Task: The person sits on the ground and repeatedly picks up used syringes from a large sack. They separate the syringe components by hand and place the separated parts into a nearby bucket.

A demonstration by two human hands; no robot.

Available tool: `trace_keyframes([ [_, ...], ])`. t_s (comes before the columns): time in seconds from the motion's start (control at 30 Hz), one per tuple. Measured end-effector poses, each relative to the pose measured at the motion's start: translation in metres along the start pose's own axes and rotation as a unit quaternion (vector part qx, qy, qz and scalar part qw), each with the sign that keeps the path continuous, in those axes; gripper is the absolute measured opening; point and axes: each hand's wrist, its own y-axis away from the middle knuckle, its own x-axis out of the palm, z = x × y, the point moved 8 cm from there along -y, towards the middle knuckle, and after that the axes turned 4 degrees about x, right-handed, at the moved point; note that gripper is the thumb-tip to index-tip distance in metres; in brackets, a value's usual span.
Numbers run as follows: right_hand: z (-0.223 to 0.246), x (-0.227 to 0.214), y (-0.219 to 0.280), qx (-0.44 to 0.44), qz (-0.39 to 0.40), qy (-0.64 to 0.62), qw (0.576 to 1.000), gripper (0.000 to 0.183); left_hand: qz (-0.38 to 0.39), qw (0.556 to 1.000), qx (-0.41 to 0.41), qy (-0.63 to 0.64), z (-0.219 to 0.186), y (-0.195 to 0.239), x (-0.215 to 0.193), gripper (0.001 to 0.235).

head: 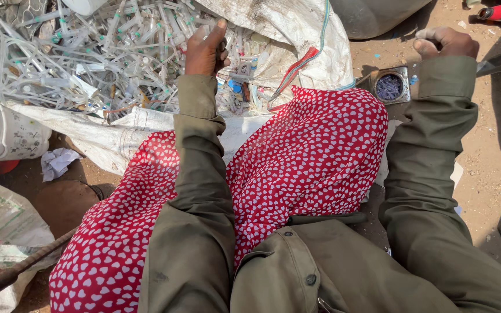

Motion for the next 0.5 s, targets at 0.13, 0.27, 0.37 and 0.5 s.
trace_keyframes([
  [0.13, 0.146, -0.005, 0.002, -0.114, 0.009, -0.229, 0.967, 0.019, 0.015, 0.999, -0.045, -0.016, 0.067, -0.021, -0.011, 0.044],
  [0.27, 0.254, 0.042, 0.007, -0.291, 0.044, -0.186, 0.937, 0.015, -0.053, 0.930, 0.048, -0.360, 0.122, -0.040, -0.031, 0.050],
  [0.37, 0.283, 0.087, 0.011, -0.340, 0.112, -0.166, 0.919, 0.012, -0.031, 0.827, -0.076, -0.556, 0.188, -0.030, -0.047, 0.049],
  [0.5, 0.260, 0.108, 0.003, -0.244, 0.170, -0.138, 0.945, 0.014, -0.050, 0.779, -0.168, -0.602, 0.233, -0.004, -0.062, 0.047],
])
